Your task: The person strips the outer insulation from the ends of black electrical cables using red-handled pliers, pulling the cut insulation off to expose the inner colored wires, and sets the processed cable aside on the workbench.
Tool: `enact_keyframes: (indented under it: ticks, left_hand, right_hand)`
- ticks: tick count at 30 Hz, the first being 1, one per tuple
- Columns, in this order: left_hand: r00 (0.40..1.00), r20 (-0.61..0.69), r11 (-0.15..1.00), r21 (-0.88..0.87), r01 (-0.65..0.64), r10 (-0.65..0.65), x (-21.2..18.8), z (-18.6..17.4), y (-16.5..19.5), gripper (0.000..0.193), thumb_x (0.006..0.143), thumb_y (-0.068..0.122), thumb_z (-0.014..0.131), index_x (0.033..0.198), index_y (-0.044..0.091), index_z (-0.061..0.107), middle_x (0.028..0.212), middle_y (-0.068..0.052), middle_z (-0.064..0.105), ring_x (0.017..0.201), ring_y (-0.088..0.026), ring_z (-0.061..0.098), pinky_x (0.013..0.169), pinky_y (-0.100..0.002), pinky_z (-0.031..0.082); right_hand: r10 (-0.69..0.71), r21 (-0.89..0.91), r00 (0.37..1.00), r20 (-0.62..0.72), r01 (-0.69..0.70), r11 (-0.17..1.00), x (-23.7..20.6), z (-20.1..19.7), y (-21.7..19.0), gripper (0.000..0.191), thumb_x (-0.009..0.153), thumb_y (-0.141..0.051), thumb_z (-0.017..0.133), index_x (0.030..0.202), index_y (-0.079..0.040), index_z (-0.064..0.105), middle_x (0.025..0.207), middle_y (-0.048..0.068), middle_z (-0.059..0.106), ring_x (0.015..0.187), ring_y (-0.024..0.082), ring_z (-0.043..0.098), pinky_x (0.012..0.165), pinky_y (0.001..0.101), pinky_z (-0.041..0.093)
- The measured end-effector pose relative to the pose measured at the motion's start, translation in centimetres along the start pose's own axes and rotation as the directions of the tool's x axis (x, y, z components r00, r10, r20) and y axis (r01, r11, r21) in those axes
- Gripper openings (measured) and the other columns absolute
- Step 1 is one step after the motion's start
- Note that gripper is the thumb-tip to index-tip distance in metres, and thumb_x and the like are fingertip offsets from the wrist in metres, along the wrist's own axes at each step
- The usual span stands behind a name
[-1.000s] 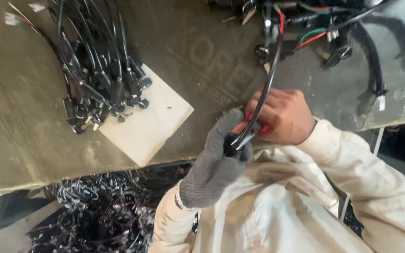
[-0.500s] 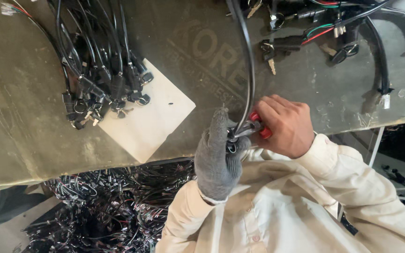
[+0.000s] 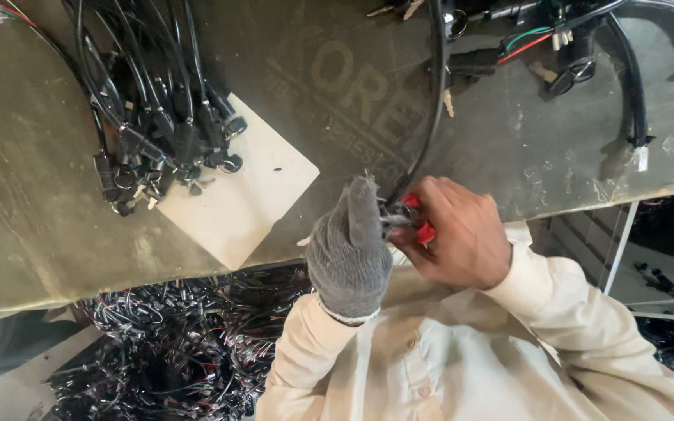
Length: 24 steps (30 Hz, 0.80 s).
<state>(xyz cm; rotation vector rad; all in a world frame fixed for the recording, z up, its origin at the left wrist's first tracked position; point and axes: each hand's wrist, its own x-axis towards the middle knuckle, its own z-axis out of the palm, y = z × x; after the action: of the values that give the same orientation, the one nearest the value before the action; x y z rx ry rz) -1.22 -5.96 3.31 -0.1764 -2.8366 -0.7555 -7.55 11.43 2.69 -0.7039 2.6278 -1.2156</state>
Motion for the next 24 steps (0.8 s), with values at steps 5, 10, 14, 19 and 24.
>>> enact_keyframes:
  ticks: [5, 10, 14, 19, 24]
  left_hand:
    - [0.966, 0.252, 0.71, -0.67, 0.218, -0.059, 0.0, -2.2, -0.5, 0.066, 0.104, 0.009, 0.069, 0.162, 0.001, 0.037, 0.119, -0.01, 0.068, 0.101, -0.015, 0.067, 0.089, -0.029, 0.058]
    - [0.857, 0.514, 0.154, -0.851, 0.501, 0.051, 0.5, -3.4, -0.1, 0.063, 0.11, 0.001, 0.062, 0.168, 0.002, 0.038, 0.108, -0.005, 0.064, 0.089, -0.005, 0.056, 0.079, -0.021, 0.051]
    - [0.932, 0.361, 0.418, -0.841, 0.343, -0.038, 0.1, -3.3, 0.1, 0.06, 0.108, 0.003, 0.062, 0.163, 0.003, 0.04, 0.118, -0.012, 0.063, 0.095, -0.015, 0.063, 0.082, -0.025, 0.053]
    - [0.996, 0.015, 0.976, -0.203, 0.086, -0.084, 1.1, -2.6, -1.2, 0.059, 0.1, 0.025, 0.067, 0.151, 0.002, 0.045, 0.126, -0.018, 0.069, 0.095, -0.026, 0.071, 0.078, -0.033, 0.057]
    - [0.923, -0.188, 0.939, -0.144, 0.313, -0.336, 4.8, -8.6, -5.0, 0.043, 0.113, 0.025, 0.06, 0.153, 0.012, 0.053, 0.102, -0.006, 0.073, 0.08, -0.021, 0.076, 0.069, -0.03, 0.061]
  right_hand:
    - [-0.192, -0.099, 0.978, -0.083, 0.183, 0.978, 1.1, 0.9, 2.4, 0.036, 0.059, -0.015, 0.079, 0.086, -0.008, 0.055, 0.084, 0.01, 0.061, 0.077, 0.033, 0.063, 0.061, 0.0443, 0.047]
    - [-0.416, 0.18, 0.909, -0.038, 0.416, 0.892, 3.0, 0.7, 4.7, 0.04, 0.07, -0.021, 0.087, 0.089, -0.007, 0.055, 0.087, 0.009, 0.059, 0.083, 0.033, 0.062, 0.067, 0.0429, 0.049]
    - [-0.345, 0.142, 0.938, 0.043, 0.336, 0.931, 3.5, -0.3, 3.0, 0.044, 0.054, -0.017, 0.082, 0.086, -0.004, 0.055, 0.082, 0.012, 0.056, 0.08, 0.037, 0.059, 0.066, 0.0457, 0.046]
    - [-0.218, -0.172, 0.975, -0.041, 0.208, 0.963, 3.6, -0.2, 0.9, 0.047, 0.064, -0.021, 0.084, 0.102, -0.005, 0.062, 0.099, 0.011, 0.062, 0.093, 0.034, 0.061, 0.076, 0.0442, 0.05]
    - [-0.387, -0.327, 0.919, -0.079, 0.343, 0.881, 3.7, -2.8, 3.6, 0.072, 0.066, -0.045, 0.087, 0.118, -0.002, 0.063, 0.117, 0.015, 0.059, 0.111, 0.037, 0.056, 0.095, 0.047, 0.048]
